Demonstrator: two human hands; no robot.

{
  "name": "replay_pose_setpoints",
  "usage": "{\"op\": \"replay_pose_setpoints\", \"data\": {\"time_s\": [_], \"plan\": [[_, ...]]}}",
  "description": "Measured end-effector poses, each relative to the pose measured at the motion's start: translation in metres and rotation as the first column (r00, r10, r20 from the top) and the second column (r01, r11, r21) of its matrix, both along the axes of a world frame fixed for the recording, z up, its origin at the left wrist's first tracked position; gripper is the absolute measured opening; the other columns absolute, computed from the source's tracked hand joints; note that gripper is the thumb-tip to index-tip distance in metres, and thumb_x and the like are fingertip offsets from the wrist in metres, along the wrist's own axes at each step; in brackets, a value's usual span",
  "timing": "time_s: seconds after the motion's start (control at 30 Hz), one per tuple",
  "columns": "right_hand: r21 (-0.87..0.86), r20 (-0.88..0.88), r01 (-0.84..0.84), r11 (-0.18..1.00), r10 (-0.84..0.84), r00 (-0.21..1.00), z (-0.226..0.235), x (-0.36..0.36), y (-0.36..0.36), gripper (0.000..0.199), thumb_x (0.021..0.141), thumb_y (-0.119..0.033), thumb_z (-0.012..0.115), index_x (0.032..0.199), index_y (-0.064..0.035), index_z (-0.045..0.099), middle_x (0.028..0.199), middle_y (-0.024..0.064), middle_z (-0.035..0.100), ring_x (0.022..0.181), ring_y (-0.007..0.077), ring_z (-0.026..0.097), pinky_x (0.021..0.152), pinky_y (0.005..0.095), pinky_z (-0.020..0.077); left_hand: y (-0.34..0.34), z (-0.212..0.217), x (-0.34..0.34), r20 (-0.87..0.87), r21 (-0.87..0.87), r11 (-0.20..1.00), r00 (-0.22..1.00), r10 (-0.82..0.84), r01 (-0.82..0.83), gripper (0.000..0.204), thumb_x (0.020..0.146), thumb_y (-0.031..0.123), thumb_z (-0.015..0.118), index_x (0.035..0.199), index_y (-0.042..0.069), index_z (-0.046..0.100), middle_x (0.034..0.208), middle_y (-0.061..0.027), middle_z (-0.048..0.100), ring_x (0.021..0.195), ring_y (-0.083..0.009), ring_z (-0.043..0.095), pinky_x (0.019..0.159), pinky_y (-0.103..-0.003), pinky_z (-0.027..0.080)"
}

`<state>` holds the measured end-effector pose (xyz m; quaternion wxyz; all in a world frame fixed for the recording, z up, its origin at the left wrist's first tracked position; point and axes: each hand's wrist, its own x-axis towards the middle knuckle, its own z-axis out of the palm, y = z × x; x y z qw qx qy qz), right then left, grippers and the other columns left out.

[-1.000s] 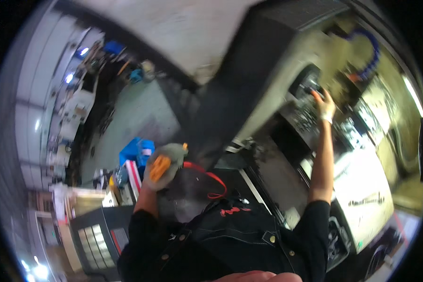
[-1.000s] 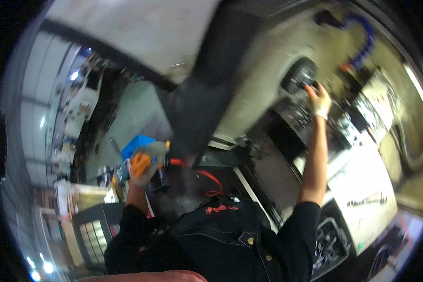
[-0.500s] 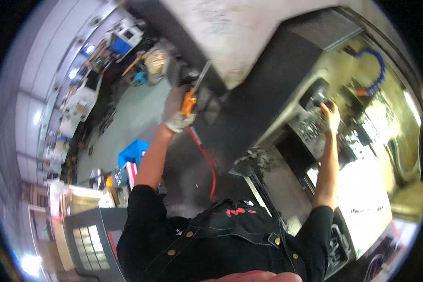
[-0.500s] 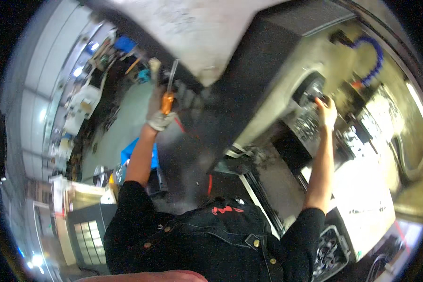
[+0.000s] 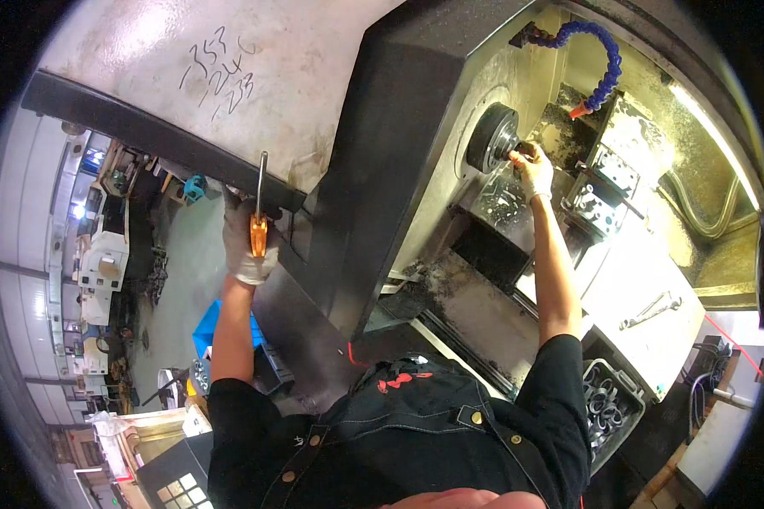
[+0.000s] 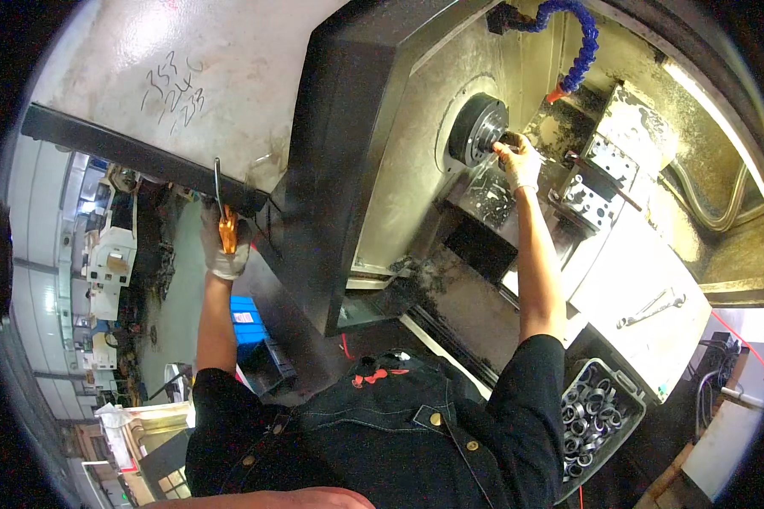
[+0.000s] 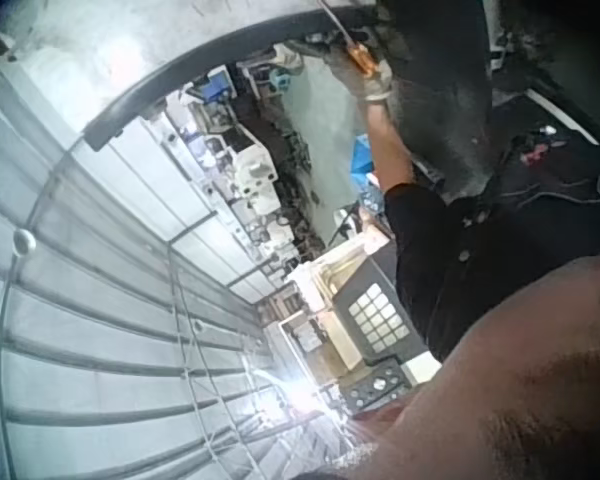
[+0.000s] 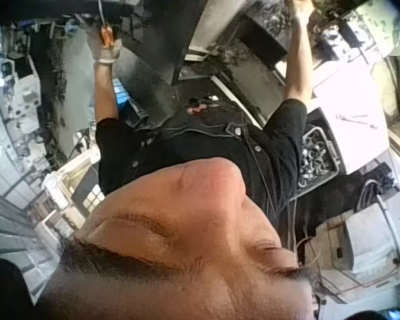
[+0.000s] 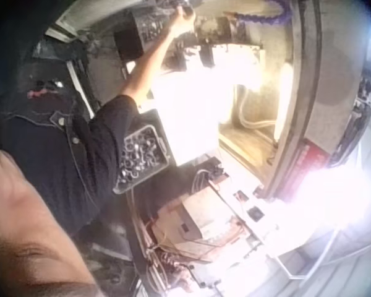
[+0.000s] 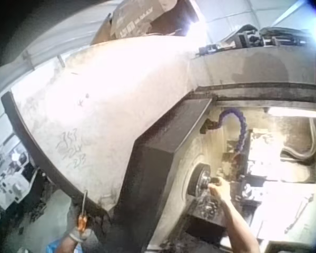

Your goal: The person operates a lathe machine to machine small cylindrical metal parts. They repeatedly load a part into the chuck, secure it, and use a deburring tool to clean the edges before removing the finished part and placing it in a tray.

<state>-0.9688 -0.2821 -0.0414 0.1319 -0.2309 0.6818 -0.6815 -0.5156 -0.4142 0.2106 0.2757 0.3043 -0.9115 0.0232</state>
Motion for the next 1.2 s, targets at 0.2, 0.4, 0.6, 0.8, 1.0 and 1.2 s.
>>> {"op": "replay_pose_setpoints", "data": {"time_s": [0.2,0.4,0.6,0.8,1.0,1.2], "plan": [[0.350,-0.519,0.115,0.930,0.091,0.850,0.010,-0.015,0.020,0.044,0.071,-0.022,0.071,0.111,-0.0088,0.057,0.094,0.0147,0.064,0.081,0.0248,0.063,0.071,0.0341,0.0483,0.016,0.011,-0.026,-0.248,-0.110,0.958,0.927,-0.283,0.263,0.037,0.059,0.004,0.056,0.096,0.004,0.055,0.084,-0.0137,0.057,0.077,-0.0331,0.056,0.071,-0.037,0.045],[0.644,-0.139,-0.339,0.685,0.541,0.829,0.047,0.050,0.043,0.037,0.071,-0.022,0.064,0.103,-0.0043,0.058,0.089,0.0165,0.064,0.076,0.0252,0.062,0.067,0.0350,0.0495,0.041,-0.018,-0.019,-0.345,-0.100,0.989,0.929,-0.136,0.108,0.032,0.066,0.007,0.061,0.097,0.005,0.054,0.081,-0.0106,0.057,0.072,-0.0283,0.055,0.067,-0.037,0.044],[-0.052,0.364,-0.893,0.446,0.841,0.399,0.084,0.223,0.094,0.056,0.076,-0.019,0.065,0.125,-0.0003,0.044,0.084,0.0060,0.061,0.071,0.0125,0.057,0.064,0.0266,0.0459,0.074,-0.002,-0.047,-0.363,-0.100,0.993,0.927,-0.095,0.063,0.033,0.065,0.007,0.059,0.097,0.007,0.052,0.082,-0.0136,0.053,0.079,-0.0330,0.055,0.069,-0.040,0.045],[-0.231,0.411,-0.924,0.304,0.891,0.190,0.085,0.307,0.100,0.056,0.078,-0.016,0.066,0.126,-0.0016,0.042,0.081,0.0036,0.058,0.067,0.0077,0.053,0.057,0.0210,0.0431,0.078,0.014,-0.032,-0.441,0.190,0.959,0.891,-0.108,0.211,0.035,0.067,0.004,0.059,0.101,0.006,0.049,0.083,-0.0099,0.058,0.075,-0.0240,0.059,0.069,-0.033,0.048],[-0.246,0.446,-0.858,0.450,0.839,0.312,0.071,0.341,0.103,0.042,0.077,-0.011,0.064,0.114,0.0005,0.049,0.082,0.0038,0.058,0.064,0.0082,0.054,0.055,0.0212,0.0427,0.095,0.011,-0.022,-0.444,0.404,0.888,0.896,-0.017,0.217,0.037,0.068,-0.002,0.056,0.103,0.005,0.048,0.081,-0.0054,0.059,0.073,-0.0167,0.059,0.066,-0.028,0.047],[-0.155,0.446,-0.822,0.547,0.782,0.436,0.080,0.345,0.141,0.043,0.077,-0.013,0.064,0.115,0.0008,0.046,0.084,0.0030,0.057,0.066,0.0089,0.055,0.056,0.0213,0.0415,0.153,-0.054,0.047,-0.572,0.556,0.784,0.811,0.118,0.278,0.065,0.066,-0.009,0.049,0.129,0.004,0.037,0.082,-0.0027,0.051,0.070,-0.0123,0.053,0.070,-0.024,0.046]]}}
